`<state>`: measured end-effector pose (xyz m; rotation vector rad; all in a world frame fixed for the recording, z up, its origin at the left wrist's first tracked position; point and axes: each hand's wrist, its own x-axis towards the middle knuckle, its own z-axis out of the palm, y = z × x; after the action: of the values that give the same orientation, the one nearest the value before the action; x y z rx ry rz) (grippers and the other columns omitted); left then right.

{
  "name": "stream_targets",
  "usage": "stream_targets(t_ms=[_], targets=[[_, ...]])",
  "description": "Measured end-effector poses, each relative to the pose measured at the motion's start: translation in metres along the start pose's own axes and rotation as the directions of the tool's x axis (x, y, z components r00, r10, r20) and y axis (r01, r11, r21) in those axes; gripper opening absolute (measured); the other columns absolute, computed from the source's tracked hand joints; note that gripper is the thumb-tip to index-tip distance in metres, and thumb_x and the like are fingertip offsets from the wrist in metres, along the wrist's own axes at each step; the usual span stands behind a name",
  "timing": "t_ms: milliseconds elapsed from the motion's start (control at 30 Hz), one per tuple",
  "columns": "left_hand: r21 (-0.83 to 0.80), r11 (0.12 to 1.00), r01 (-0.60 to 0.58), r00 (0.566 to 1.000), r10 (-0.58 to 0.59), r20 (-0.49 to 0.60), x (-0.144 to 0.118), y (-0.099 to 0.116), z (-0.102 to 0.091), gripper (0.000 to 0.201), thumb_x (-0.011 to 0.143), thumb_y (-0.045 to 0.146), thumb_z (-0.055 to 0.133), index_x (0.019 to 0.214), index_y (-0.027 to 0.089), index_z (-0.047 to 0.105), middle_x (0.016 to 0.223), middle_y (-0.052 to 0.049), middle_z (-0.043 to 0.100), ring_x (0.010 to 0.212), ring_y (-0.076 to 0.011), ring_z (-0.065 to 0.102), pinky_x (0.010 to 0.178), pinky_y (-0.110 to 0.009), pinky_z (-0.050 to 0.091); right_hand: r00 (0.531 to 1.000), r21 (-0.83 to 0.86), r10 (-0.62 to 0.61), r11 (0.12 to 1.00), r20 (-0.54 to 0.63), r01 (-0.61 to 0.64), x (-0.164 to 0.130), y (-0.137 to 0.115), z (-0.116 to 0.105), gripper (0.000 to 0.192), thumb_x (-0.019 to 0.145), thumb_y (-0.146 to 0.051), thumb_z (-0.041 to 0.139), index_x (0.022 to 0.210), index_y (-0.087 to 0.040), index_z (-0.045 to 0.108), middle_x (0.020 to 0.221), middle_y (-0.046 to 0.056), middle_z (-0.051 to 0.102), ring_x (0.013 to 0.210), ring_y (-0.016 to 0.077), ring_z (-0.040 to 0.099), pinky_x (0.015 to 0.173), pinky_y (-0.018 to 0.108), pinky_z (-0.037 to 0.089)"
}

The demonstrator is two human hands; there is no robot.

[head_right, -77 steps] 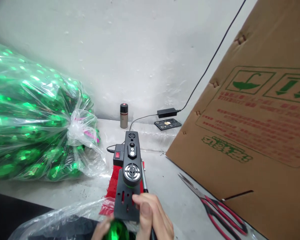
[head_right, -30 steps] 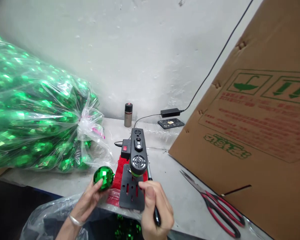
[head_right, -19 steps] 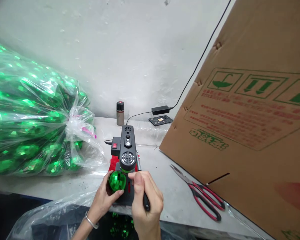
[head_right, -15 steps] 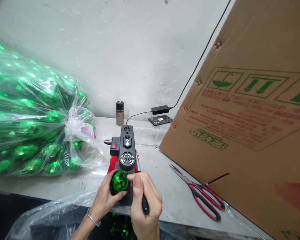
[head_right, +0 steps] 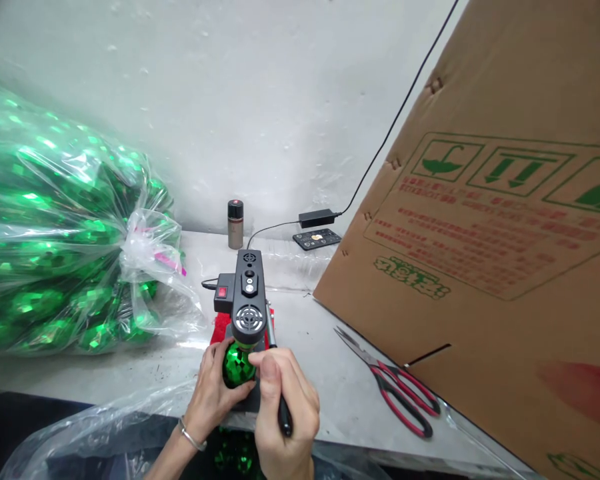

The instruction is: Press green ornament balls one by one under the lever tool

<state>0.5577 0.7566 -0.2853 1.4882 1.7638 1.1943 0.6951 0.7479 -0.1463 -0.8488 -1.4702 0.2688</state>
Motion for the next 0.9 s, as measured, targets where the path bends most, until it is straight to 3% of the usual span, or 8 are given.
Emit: stream_targets(t_ms=[133, 267, 467, 667, 900], targets=[[-0.011, 0.999, -0.051, 0.998, 0.051, -0.032, -0.001, -0.013, 0.011, 0.079, 0.066, 0.034, 0.09, 0.14, 0.022, 0.063, 0.141, -0.017, 0.063, 0.143, -0.0459, 0.055, 0.123, -0.069, 0.042, 1.0, 0.015, -0.011, 1.0, 0.001, 0.011, 0.001, 0.0, 0.002, 0.024, 0.105, -0.015, 0.054, 0.089, -0.02, 0.071, 0.076, 0.001, 0.071, 0.066, 0.0122, 0.067, 0.06, 0.021, 0.053], [-0.118, 0.992, -0.038, 0.999, 0.038, -0.01, -0.001, -0.022, 0.018, 0.08, 0.075, 0.045, 0.085, 0.145, 0.02, 0.057, 0.146, -0.02, 0.065, 0.139, -0.0432, 0.061, 0.12, -0.066, 0.047, 1.0, -0.003, -0.005, 1.0, -0.02, 0.005, -0.001, 0.002, 0.002, 0.027, 0.106, -0.019, 0.054, 0.085, -0.019, 0.071, 0.074, 0.003, 0.07, 0.061, 0.0129, 0.062, 0.054, 0.023, 0.048], [-0.137, 0.989, 0.054, 0.997, -0.046, 0.057, 0.002, -0.013, 0.022, 0.086, 0.069, 0.038, 0.085, 0.145, 0.015, 0.053, 0.141, -0.021, 0.069, 0.133, -0.0416, 0.066, 0.117, -0.062, 0.051, 0.999, 0.002, 0.031, 1.0, -0.013, -0.031, -0.006, 0.003, 0.0, 0.026, 0.106, -0.021, 0.056, 0.087, -0.02, 0.074, 0.077, 0.003, 0.069, 0.063, 0.0124, 0.062, 0.055, 0.023, 0.048], [-0.132, 0.99, 0.047, 0.998, -0.04, 0.057, 0.002, -0.014, 0.021, 0.082, 0.069, 0.035, 0.087, 0.143, 0.018, 0.056, 0.137, -0.018, 0.071, 0.13, -0.0401, 0.068, 0.115, -0.06, 0.054, 0.984, 0.071, 0.121, 0.991, -0.134, -0.113, -0.016, -0.001, 0.014, 0.03, 0.109, -0.025, 0.054, 0.085, -0.02, 0.072, 0.078, 0.004, 0.069, 0.07, 0.0149, 0.064, 0.064, 0.027, 0.052], [-0.123, 0.991, 0.045, 0.998, -0.038, 0.059, 0.002, -0.016, 0.023, 0.083, 0.068, 0.036, 0.087, 0.143, 0.018, 0.055, 0.136, -0.018, 0.071, 0.128, -0.04, 0.069, 0.113, -0.061, 0.056, 0.993, -0.011, -0.08, 0.997, -0.089, 0.079, -0.03, 0.027, 0.007, 0.028, 0.107, -0.024, 0.056, 0.088, -0.02, 0.076, 0.075, 0.003, 0.075, 0.063, 0.0156, 0.07, 0.054, 0.025, 0.051]])
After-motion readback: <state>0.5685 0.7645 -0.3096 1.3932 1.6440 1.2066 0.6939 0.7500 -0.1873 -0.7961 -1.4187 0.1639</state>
